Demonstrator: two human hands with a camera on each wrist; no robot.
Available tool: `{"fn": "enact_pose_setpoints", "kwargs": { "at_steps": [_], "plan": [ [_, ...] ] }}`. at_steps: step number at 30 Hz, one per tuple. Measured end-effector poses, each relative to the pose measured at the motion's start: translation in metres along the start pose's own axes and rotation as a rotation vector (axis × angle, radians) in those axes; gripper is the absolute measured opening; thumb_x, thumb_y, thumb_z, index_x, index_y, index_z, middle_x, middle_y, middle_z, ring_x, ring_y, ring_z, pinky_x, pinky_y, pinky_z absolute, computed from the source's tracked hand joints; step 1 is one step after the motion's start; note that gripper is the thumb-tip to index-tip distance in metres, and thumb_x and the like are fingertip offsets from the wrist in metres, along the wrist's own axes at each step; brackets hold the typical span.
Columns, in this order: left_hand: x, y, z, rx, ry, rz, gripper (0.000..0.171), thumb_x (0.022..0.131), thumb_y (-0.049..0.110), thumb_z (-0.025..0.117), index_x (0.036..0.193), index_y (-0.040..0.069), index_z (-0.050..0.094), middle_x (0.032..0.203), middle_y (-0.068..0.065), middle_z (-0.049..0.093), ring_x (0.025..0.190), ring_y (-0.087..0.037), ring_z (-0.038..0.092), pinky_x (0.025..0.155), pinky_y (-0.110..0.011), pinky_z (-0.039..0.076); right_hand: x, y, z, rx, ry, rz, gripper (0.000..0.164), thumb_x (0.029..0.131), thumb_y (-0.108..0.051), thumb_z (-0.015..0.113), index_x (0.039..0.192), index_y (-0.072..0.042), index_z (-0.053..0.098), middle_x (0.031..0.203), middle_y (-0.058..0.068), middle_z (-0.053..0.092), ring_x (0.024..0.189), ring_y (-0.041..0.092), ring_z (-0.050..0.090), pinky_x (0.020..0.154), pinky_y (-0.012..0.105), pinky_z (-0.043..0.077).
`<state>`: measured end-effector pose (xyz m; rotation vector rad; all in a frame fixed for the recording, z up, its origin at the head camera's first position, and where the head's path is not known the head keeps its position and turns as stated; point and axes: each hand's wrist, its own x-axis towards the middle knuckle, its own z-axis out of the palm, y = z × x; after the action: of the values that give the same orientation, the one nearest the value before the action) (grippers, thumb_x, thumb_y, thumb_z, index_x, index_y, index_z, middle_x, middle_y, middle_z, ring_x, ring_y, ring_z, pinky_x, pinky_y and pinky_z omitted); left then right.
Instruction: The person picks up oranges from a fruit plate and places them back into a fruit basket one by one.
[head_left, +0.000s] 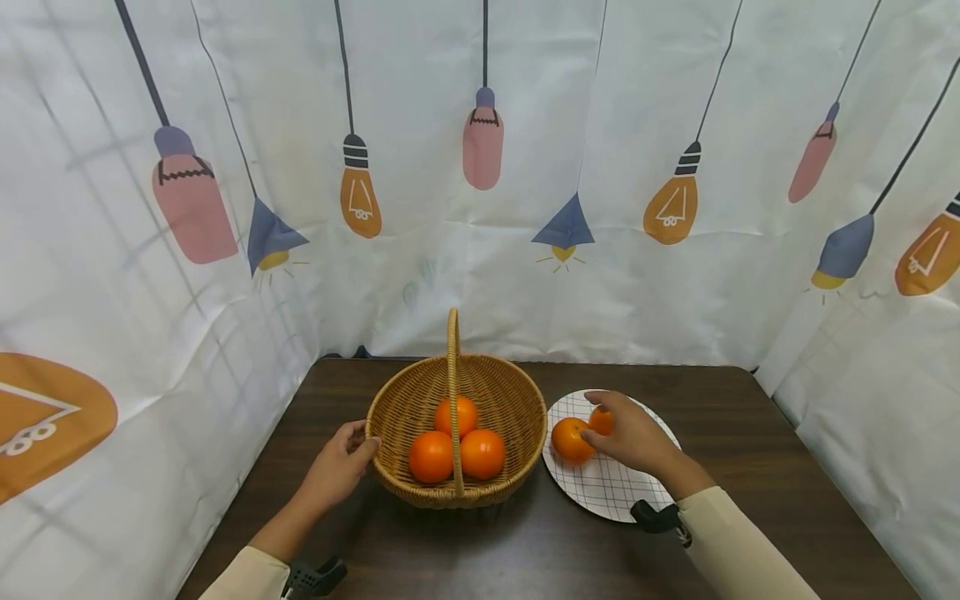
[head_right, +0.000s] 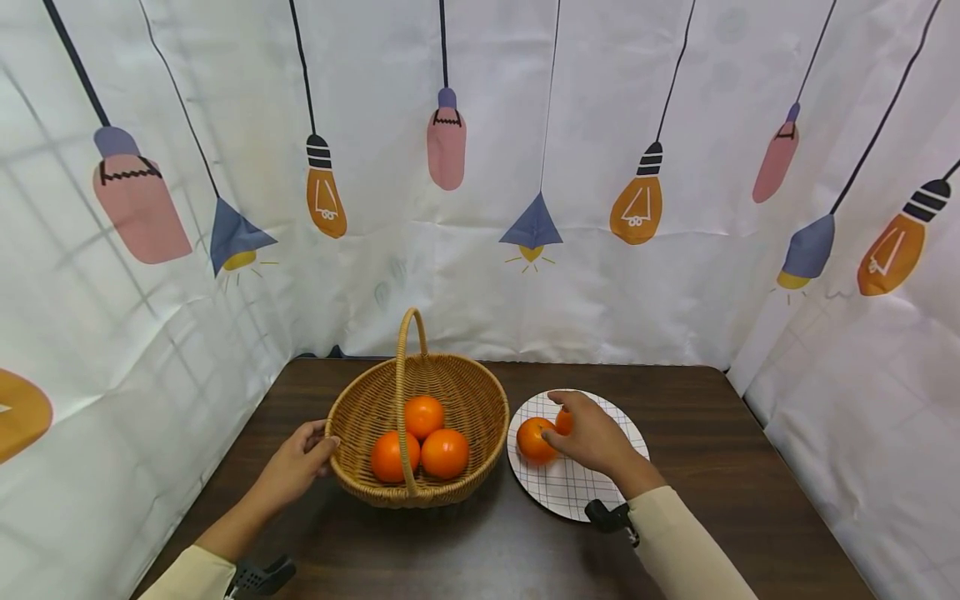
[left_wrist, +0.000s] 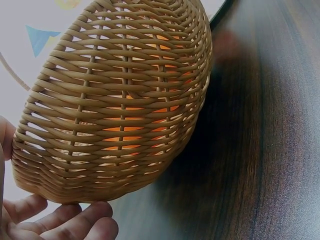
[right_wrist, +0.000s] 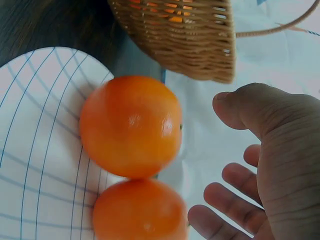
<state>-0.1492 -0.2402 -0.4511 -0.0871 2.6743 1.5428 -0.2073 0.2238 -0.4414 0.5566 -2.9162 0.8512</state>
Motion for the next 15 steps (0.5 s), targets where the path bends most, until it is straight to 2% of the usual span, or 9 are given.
{"fn": "enact_pose_setpoints", "kwargs": {
  "at_steps": [10, 15],
  "plan": [
    [-0.001, 0.002, 0.000, 0.004, 0.009, 0.003, 0.056, 0.106, 0.029, 0.056, 0.147, -0.006, 0.041, 0.135, -0.026, 0.057, 0.109, -0.031, 0.063, 0.081, -0.038, 0.058, -0.009, 0.015, -0.005, -0.001, 0.006, 0.042, 0.068, 0.089, -0.033, 0.081, 0.145, -0.004, 0.054, 0.139, 0.018, 0.058, 0.118, 0.038, 0.060, 0.096, 0.058, 0.051],
    [0.001, -0.003, 0.001, -0.007, 0.009, -0.003, 0.056, 0.106, 0.028, 0.056, 0.148, -0.006, 0.040, 0.136, -0.027, 0.056, 0.110, -0.031, 0.062, 0.081, -0.037, 0.058, -0.011, 0.023, -0.005, -0.005, 0.026, 0.034, 0.068, 0.088, -0.029, 0.083, 0.142, 0.000, 0.055, 0.137, 0.021, 0.059, 0.118, 0.040, 0.059, 0.098, 0.061, 0.049]
  ]
}}
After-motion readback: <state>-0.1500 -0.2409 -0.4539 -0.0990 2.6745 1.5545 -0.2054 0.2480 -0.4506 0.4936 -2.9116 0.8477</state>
